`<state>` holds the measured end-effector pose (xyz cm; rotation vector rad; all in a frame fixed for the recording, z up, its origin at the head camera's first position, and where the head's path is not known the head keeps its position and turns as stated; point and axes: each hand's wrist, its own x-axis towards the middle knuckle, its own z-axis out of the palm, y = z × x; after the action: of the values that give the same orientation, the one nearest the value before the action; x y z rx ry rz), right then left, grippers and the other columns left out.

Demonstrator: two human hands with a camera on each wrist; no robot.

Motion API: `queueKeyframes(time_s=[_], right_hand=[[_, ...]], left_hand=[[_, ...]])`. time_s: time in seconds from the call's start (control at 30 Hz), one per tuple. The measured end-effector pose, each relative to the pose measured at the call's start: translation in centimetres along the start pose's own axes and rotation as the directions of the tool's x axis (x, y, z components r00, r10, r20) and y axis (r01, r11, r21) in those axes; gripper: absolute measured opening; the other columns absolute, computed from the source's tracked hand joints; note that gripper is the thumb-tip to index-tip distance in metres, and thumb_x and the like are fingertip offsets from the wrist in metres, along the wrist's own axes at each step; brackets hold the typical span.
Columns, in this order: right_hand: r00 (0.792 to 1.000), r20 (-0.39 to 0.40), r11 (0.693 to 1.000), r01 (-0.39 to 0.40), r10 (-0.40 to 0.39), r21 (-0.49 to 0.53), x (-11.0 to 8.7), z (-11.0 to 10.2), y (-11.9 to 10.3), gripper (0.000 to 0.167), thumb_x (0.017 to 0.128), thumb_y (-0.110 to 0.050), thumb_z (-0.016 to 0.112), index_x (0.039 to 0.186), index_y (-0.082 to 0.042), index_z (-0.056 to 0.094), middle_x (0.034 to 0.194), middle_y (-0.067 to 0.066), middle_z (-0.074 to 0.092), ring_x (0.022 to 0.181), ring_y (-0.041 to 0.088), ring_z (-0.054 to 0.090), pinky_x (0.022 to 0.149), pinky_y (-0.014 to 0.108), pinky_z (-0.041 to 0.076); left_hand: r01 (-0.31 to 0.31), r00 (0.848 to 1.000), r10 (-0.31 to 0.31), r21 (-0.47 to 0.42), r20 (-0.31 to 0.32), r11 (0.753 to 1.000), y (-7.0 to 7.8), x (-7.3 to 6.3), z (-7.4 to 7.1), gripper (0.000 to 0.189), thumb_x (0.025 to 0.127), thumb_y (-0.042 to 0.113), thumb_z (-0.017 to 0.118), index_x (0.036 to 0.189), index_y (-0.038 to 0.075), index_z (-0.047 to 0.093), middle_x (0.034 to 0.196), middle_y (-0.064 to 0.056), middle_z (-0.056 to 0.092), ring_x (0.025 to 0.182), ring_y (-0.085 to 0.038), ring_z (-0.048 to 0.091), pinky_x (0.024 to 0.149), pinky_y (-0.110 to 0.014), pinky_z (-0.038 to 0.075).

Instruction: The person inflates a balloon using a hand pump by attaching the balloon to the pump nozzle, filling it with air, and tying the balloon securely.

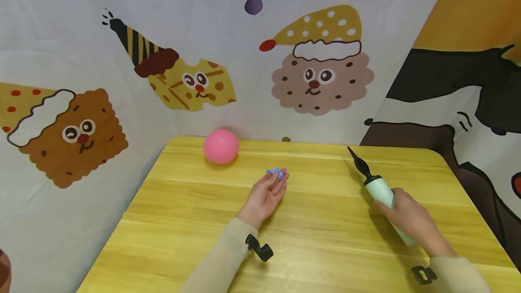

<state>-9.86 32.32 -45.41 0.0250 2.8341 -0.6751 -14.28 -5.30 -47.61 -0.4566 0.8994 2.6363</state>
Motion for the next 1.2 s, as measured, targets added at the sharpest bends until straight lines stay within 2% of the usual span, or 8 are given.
queueKeyframes(time_s=[0.13, 0.27, 0.4, 0.53, 0.77, 0.9, 1.07, 1.2], right_hand=[[0.996, -0.008, 0.993, 0.093, -0.093, 0.079, -0.9, 0.6, -3.2, 0.076, 0.101, -0.047, 0.065, 0.137, 0.016, 0.043, 0.109, 0.024, 0.066, 0.082, 0.026, 0.063, 0.064, 0.042, 0.052], [0.986, -0.004, 0.976, 0.168, -0.169, 0.139, -2.1, 1.8, -6.1, 0.071, 0.096, -0.046, 0.072, 0.139, 0.006, 0.05, 0.115, 0.018, 0.067, 0.085, 0.022, 0.063, 0.064, 0.038, 0.051], [0.96, 0.047, 0.938, 0.258, -0.276, 0.233, -2.8, 3.2, -7.9, 0.065, 0.092, -0.041, 0.078, 0.139, -0.002, 0.055, 0.116, 0.013, 0.067, 0.087, 0.018, 0.061, 0.066, 0.036, 0.051], [0.936, 0.043, 0.911, 0.329, -0.35, 0.248, -3.2, 4.3, -8.6, 0.061, 0.088, -0.039, 0.083, 0.134, -0.005, 0.06, 0.115, 0.008, 0.068, 0.09, 0.017, 0.061, 0.069, 0.035, 0.052], [0.933, 0.017, 0.912, 0.349, -0.36, 0.215, -3.4, 5.0, -8.6, 0.06, 0.086, -0.043, 0.085, 0.13, -0.01, 0.061, 0.11, 0.004, 0.068, 0.087, 0.015, 0.061, 0.069, 0.034, 0.052], [0.926, 0.0, 0.908, 0.371, -0.378, 0.196, -3.1, 5.1, -8.7, 0.06, 0.086, -0.043, 0.085, 0.13, -0.009, 0.061, 0.11, 0.003, 0.068, 0.086, 0.014, 0.06, 0.068, 0.033, 0.052], [0.92, -0.008, 0.901, 0.386, -0.393, 0.196, -2.9, 5.1, -9.2, 0.062, 0.087, -0.044, 0.084, 0.131, -0.007, 0.061, 0.112, 0.003, 0.068, 0.087, 0.014, 0.06, 0.068, 0.032, 0.051], [0.918, -0.009, 0.898, 0.389, -0.396, 0.205, -3.0, 5.2, -9.5, 0.062, 0.089, -0.044, 0.081, 0.133, -0.005, 0.06, 0.114, 0.005, 0.068, 0.088, 0.014, 0.06, 0.068, 0.031, 0.052]], left_hand=[[-0.075, 0.996, 0.075, -0.012, -0.044, 0.997, 0.2, -0.2, -0.1, 0.042, 0.108, 0.007, 0.053, 0.146, -0.004, 0.039, 0.143, -0.019, 0.059, 0.128, -0.027, 0.062, 0.12, -0.042, 0.036], [-0.121, 0.991, 0.12, -0.018, -0.066, 0.992, 0.5, -0.3, -0.2, 0.046, 0.108, 0.008, 0.054, 0.149, -0.005, 0.037, 0.141, -0.018, 0.061, 0.132, -0.028, 0.06, 0.118, -0.04, 0.038], [-0.162, 0.982, 0.159, -0.023, -0.099, 0.986, 0.5, -0.5, -0.2, 0.039, 0.108, 0.009, 0.054, 0.143, -0.005, 0.043, 0.141, -0.019, 0.061, 0.135, -0.03, 0.056, 0.117, -0.04, 0.039], [-0.179, 0.979, 0.177, -0.012, -0.098, 0.984, 0.2, -0.7, -0.3, 0.032, 0.107, 0.009, 0.056, 0.136, -0.003, 0.05, 0.143, -0.019, 0.06, 0.131, -0.028, 0.06, 0.119, -0.042, 0.037], [-0.207, 0.974, 0.208, 0.029, -0.087, 0.978, -0.7, -0.7, -0.3, 0.024, 0.106, 0.007, 0.057, 0.128, -0.001, 0.058, 0.136, -0.018, 0.065, 0.122, -0.025, 0.066, 0.113, -0.041, 0.045], [-0.244, 0.968, 0.247, 0.053, -0.053, 0.968, -0.9, -0.6, -0.2, 0.024, 0.106, 0.006, 0.058, 0.128, -0.003, 0.057, 0.13, -0.017, 0.069, 0.123, -0.027, 0.065, 0.108, -0.038, 0.049], [-0.295, 0.954, 0.298, 0.08, -0.019, 0.952, -0.8, -0.7, -0.2, 0.02, 0.104, 0.005, 0.062, 0.122, -0.001, 0.06, 0.122, -0.014, 0.073, 0.114, -0.023, 0.07, 0.101, -0.034, 0.054], [-0.307, 0.952, 0.307, 0.101, 0.018, 0.946, -0.9, -0.8, -0.2, 0.019, 0.103, 0.005, 0.064, 0.121, 0.0, 0.063, 0.12, -0.013, 0.074, 0.113, -0.023, 0.071, 0.1, -0.035, 0.054]])
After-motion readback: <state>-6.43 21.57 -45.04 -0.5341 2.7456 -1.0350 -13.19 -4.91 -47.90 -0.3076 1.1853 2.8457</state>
